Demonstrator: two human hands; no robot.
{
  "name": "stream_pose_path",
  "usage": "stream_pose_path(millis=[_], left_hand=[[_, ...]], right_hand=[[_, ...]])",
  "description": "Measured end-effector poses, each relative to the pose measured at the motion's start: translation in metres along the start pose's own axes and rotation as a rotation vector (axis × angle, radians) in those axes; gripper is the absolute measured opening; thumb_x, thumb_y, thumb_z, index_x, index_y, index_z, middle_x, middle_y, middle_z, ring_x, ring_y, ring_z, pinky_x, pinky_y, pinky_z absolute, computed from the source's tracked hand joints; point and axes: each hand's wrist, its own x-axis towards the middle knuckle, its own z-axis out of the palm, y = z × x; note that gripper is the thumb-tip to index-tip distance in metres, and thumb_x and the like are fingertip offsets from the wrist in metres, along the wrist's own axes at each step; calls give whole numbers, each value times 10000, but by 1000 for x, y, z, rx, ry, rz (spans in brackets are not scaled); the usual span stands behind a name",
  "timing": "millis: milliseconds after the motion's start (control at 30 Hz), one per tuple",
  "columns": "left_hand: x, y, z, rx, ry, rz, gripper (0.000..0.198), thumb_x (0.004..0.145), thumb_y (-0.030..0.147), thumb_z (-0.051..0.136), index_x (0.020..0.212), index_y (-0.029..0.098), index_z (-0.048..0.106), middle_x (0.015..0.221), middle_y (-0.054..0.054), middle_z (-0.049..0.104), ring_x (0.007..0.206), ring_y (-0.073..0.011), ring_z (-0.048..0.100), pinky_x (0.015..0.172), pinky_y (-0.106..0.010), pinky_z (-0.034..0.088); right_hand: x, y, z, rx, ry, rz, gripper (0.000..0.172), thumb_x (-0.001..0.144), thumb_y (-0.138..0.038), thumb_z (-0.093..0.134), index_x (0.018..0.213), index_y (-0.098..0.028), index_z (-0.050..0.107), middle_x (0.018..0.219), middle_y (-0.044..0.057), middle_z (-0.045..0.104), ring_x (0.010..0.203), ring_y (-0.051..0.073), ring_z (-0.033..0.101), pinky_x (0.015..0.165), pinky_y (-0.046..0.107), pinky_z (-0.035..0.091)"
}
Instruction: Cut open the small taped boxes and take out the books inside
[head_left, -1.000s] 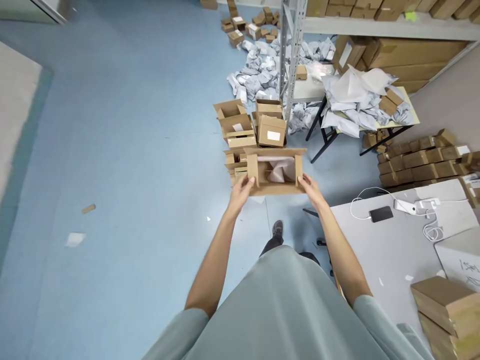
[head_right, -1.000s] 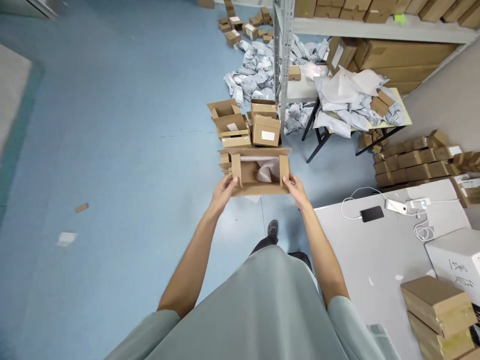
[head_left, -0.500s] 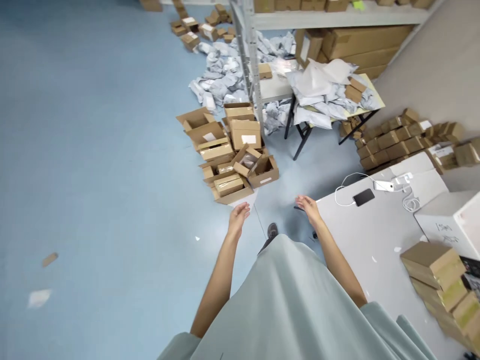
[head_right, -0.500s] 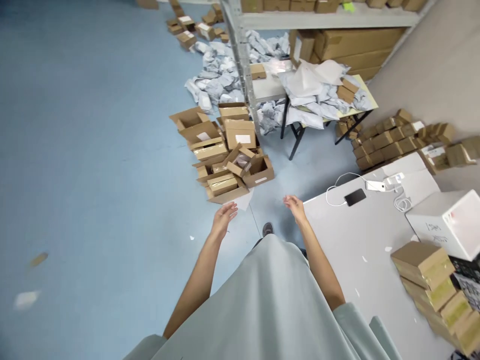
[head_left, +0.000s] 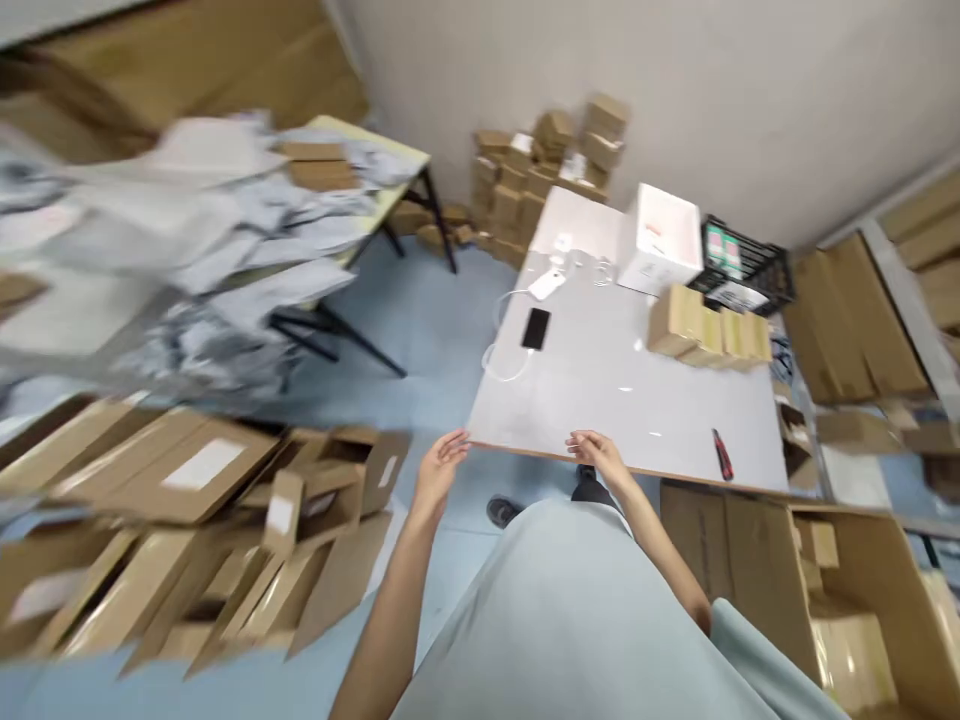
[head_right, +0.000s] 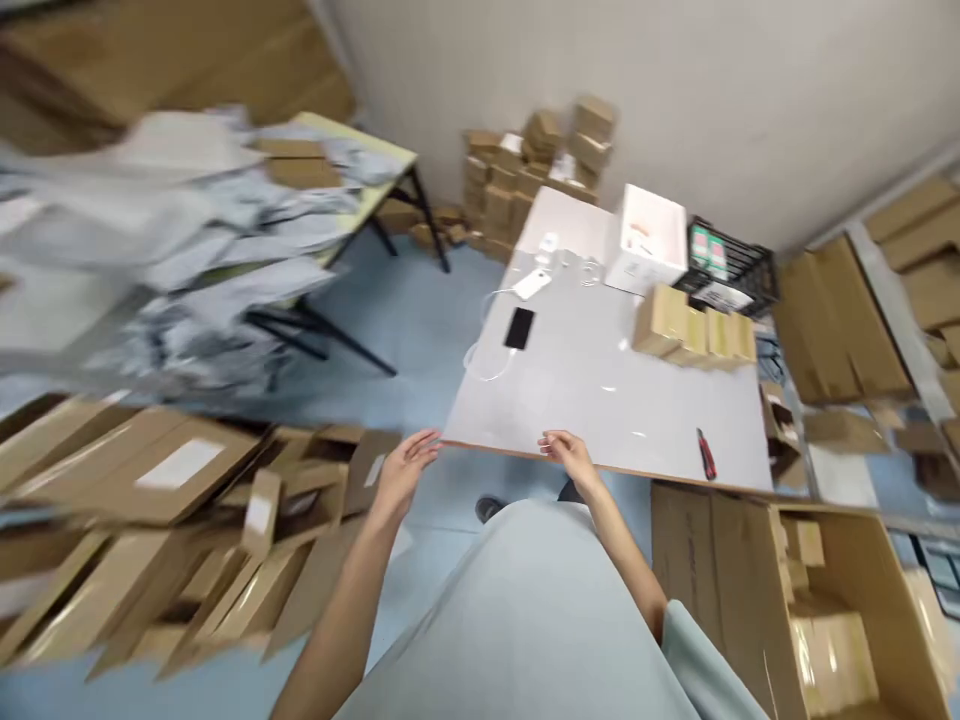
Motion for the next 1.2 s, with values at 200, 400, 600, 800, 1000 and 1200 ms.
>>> stream_pose_path(millis=[200,400,600,800,1000,1200], left_hand=[[21,16,139,129,-207,27,656,622,425,860,1241,227,767,1377,-179,809,1155,-333,812,1128,-548,621],[-2,13,293,216,-349,-54,715,607,480,905,1260,225,763,1389,-181,812,1135,-331,817,1148,-567,614],[-20,11,445,392,-512,-89,632,712,543,881,1264,253,781,1432,-168,800,1209,-359,813,1136,-572,624],[-24,18,593,456,-678,-95,603,763,549,791,1268,220,762,1402,-179,807,1201,-350,813,1119,-544,614],[-18,26,691,433,-794,-42,527,763,446,762,1241,225,775,1328,-148,833,1111,-299,830,1044,-477,619],[-2,43,758,406,-774,38,512,768,449,795,1223,216,785,1324,-152,837,1128,-296,829,1055,-461,615]], right_hand=[[-12,3,-105,159,169,-38,663,761,-808,894,1101,-240,860,1170,133,885,1051,296,845,1058,483,647],[25,2,-231,223,234,-95,597,774,-736,902,1078,-226,849,1125,145,888,1022,294,846,1028,486,649],[77,-10,-369,213,363,-184,498,829,-665,855,1081,-237,830,1118,126,883,1055,291,832,1076,488,635],[127,-21,-485,-14,602,-264,444,929,-609,764,1185,-251,827,1304,146,823,1180,316,779,1086,482,627],[202,-39,-560,-391,758,-364,610,1025,-552,679,1514,-189,716,1671,215,614,1614,399,506,1370,610,394],[283,-52,-600,-592,772,-190,762,1023,-536,697,1675,-166,560,1859,246,351,1756,464,249,1379,681,311]])
